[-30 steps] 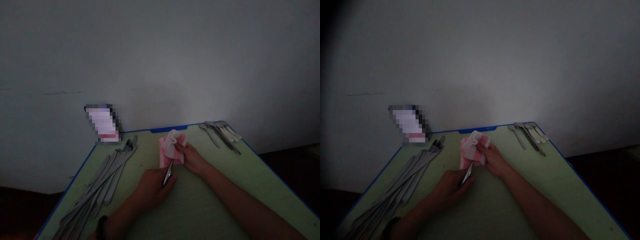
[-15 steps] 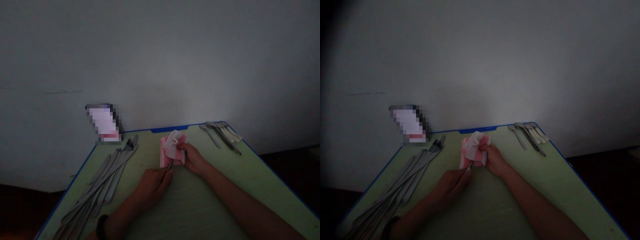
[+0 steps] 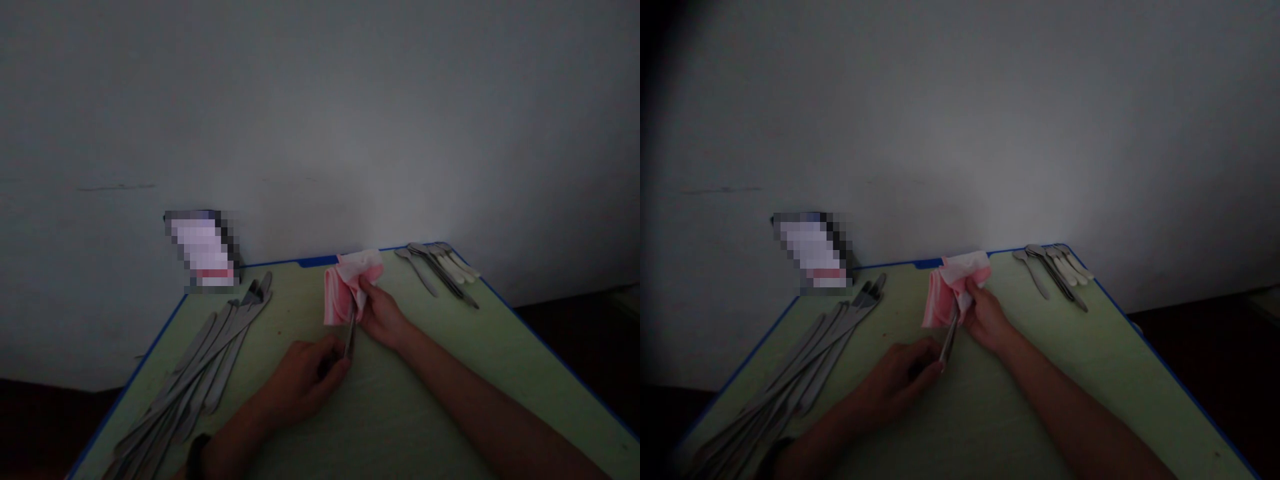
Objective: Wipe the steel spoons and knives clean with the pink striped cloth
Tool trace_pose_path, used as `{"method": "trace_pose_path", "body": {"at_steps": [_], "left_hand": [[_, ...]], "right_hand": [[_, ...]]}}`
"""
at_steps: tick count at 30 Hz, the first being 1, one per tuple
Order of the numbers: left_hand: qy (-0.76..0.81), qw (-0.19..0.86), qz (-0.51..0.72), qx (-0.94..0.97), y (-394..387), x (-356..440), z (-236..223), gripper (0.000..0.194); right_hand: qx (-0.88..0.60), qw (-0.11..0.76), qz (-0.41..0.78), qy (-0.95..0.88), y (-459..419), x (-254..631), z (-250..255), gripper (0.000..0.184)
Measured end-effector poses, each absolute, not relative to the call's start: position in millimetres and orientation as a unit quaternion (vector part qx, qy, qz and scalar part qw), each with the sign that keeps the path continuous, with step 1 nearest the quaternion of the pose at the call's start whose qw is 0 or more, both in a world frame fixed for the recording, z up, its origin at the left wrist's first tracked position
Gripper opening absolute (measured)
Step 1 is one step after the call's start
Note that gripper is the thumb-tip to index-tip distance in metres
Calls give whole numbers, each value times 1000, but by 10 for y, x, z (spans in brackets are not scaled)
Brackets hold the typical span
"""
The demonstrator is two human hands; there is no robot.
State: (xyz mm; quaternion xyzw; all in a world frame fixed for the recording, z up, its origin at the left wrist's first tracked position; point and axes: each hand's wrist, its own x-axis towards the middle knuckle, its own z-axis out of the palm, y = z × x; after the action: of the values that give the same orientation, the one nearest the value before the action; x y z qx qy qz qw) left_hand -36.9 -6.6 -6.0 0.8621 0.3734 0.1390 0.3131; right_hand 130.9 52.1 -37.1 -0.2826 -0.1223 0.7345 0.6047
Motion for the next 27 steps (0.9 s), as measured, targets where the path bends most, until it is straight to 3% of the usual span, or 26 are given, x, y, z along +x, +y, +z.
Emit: {"method": "trace_pose_path", "body": {"at_steps": [9,16,22,27], "left_hand": [[382,311,149,857,-68,-346,-122,14],[374,317,173,854,-57,-346,-178,39],[366,265,147,880,-42,-338,-217,21],[346,257,133,893,-52,-320,-177,17]], "right_hand": [[-288,619,711,-169,495,1282,-374,16],[-292,662,669,-170,482,1234,-317,15],[-292,660,674,-161,487,1228,-290,11],[-302,639,687,-169,474,1227,-268,12]]}}
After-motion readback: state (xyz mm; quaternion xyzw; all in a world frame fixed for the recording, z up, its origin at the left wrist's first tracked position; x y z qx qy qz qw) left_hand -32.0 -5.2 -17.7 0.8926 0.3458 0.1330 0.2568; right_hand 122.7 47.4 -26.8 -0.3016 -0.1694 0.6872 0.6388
